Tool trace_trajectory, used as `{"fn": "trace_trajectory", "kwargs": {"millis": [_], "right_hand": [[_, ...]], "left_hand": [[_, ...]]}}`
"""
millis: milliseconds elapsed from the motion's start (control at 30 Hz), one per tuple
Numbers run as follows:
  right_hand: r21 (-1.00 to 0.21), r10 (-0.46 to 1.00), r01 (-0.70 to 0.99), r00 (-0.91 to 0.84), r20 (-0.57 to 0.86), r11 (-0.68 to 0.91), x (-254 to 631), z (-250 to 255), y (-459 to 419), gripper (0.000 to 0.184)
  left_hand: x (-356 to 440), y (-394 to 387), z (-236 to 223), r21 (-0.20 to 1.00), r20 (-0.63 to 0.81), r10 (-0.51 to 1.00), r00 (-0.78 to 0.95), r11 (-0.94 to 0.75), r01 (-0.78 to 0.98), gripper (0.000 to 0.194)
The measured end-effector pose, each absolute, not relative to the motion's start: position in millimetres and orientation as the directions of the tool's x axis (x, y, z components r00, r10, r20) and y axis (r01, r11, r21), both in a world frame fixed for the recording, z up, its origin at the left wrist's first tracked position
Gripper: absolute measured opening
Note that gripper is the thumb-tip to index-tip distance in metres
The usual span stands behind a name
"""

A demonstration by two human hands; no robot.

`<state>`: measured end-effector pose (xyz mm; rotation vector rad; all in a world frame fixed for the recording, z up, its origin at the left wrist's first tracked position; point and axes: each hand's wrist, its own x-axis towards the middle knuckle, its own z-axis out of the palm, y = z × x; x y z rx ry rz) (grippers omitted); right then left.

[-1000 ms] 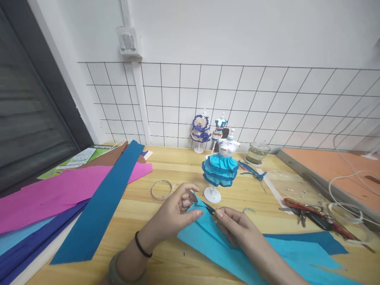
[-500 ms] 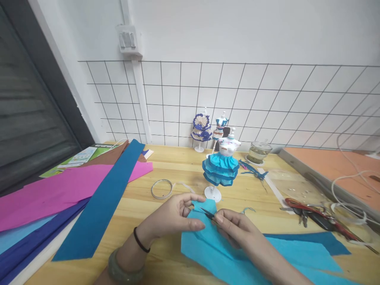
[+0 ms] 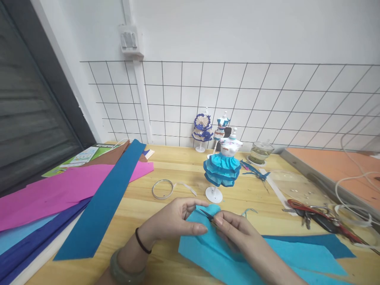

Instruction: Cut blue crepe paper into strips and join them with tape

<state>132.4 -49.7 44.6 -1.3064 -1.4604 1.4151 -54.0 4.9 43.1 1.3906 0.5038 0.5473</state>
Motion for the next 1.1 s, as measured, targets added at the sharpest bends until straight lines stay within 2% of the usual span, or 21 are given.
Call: {"fn": "trace_trajectory", "kwargs": {"millis": [533, 1100], "right_hand": [[-0.984, 0.975, 0.148, -0.185, -0.122, -0.095, 129.5, 42.6, -54.0, 0.044], [-0.975, 0.976, 0.171, -0.139, -0.167, -0.142, 125.7, 35.6, -54.5, 0.048]], "left_hand": [[-54.4, 5.0, 43.7, 0.998, -0.037, 0.647, 0.762, 0.066, -0.007, 0.050], [-54.1, 4.9, 42.1, 0.999, -0.028, 0.673, 0.739, -0.002, 0.040, 0.048]]}}
